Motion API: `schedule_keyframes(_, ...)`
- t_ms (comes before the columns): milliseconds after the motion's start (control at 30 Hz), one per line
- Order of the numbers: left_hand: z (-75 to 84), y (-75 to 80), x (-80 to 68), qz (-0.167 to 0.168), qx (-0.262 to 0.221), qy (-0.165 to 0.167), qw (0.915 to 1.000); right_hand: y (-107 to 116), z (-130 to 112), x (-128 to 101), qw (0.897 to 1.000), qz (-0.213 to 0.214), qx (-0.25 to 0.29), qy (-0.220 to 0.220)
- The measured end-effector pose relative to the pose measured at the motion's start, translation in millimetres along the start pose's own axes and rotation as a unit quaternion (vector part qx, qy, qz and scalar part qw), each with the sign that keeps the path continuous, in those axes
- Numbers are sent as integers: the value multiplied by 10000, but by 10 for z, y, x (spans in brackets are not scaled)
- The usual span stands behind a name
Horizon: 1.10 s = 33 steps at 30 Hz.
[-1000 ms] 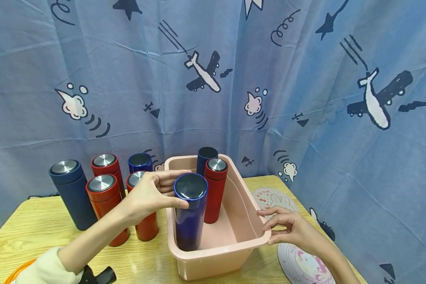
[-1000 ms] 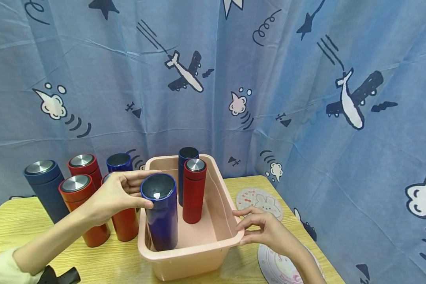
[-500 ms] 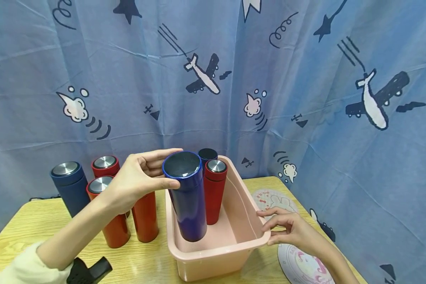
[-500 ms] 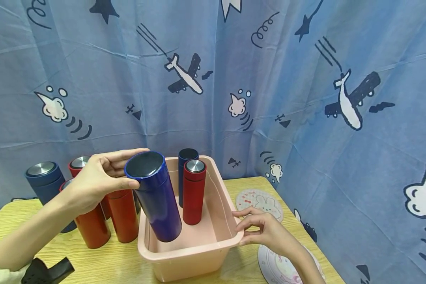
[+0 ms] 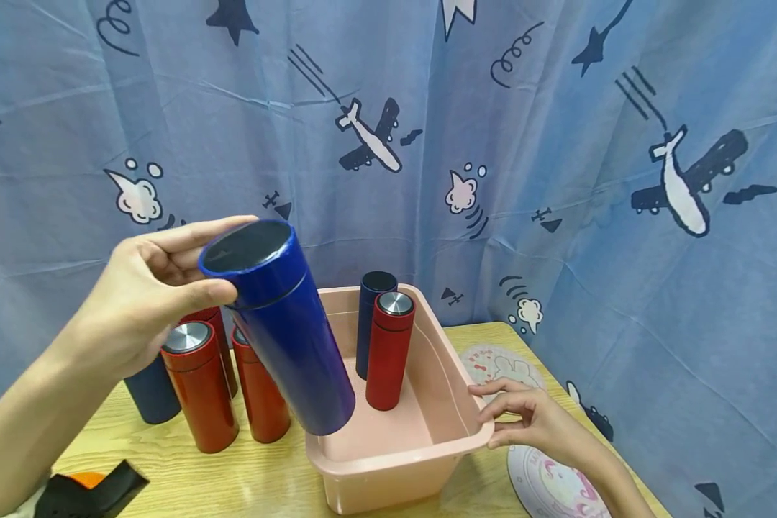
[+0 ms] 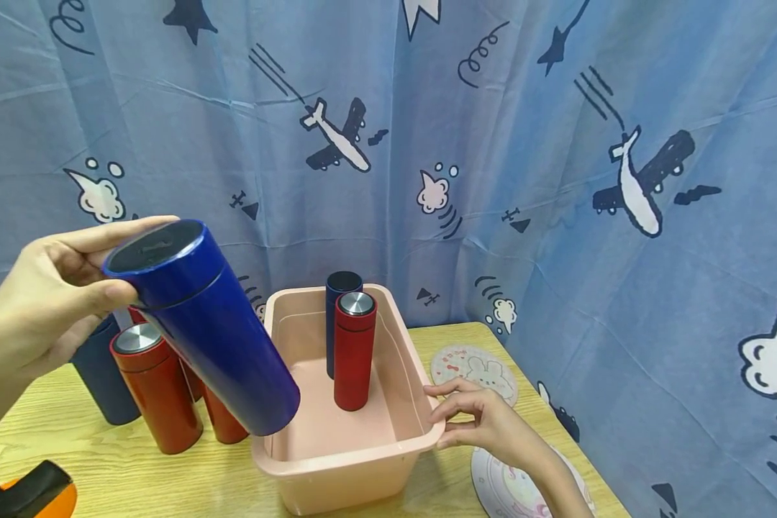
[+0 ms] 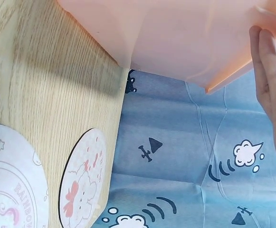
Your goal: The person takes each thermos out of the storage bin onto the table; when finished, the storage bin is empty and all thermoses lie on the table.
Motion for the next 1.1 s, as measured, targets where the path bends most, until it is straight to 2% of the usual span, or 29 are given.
schedule_keyframes(133, 36, 171, -95, 74, 31, -129, 9999, 11, 18, 2, 10000, 21, -47, 2)
schedule_keyframes(200, 33, 235, -147, 157, 204, -143, 9996, 15, 31, -2, 10000, 28, -71, -6)
schedule_keyframes(333, -4, 334, -250, 264, 346, -63, 9990, 17, 40, -5, 9999, 45, -166, -13)
schedule_keyframes(533, -77, 428, -395, 223, 392, -6, 9990, 10, 9, -4, 9999, 6, -114, 28)
schedule_keyframes(667, -125, 456, -490, 61, 402, 39, 9992, 4, -8, 2, 9999, 6, -114, 50)
schedule_keyframes(833, -234, 468, -621, -78, 759, 260, 9967, 10, 6, 0, 9993, 111, -363, -12)
schedule_keyframes(1000, -424, 501, -795, -196, 981, 556, 9934, 13, 22, 5, 9981, 157, -597, -74)
schedule_keyframes(1100, -550, 531, -911, -113, 1104, 843, 9902, 14, 21, 5, 9976, 169, -661, -87)
Point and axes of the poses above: each hand's wrist, its own x-axis towards the middle knuckle, its own y-axis out of the back of the hand, z = x × y, the point moved 6 cm from there along x, towards the middle knuckle, and after that the axes turned 4 degrees about x, right-handed, at the moved point
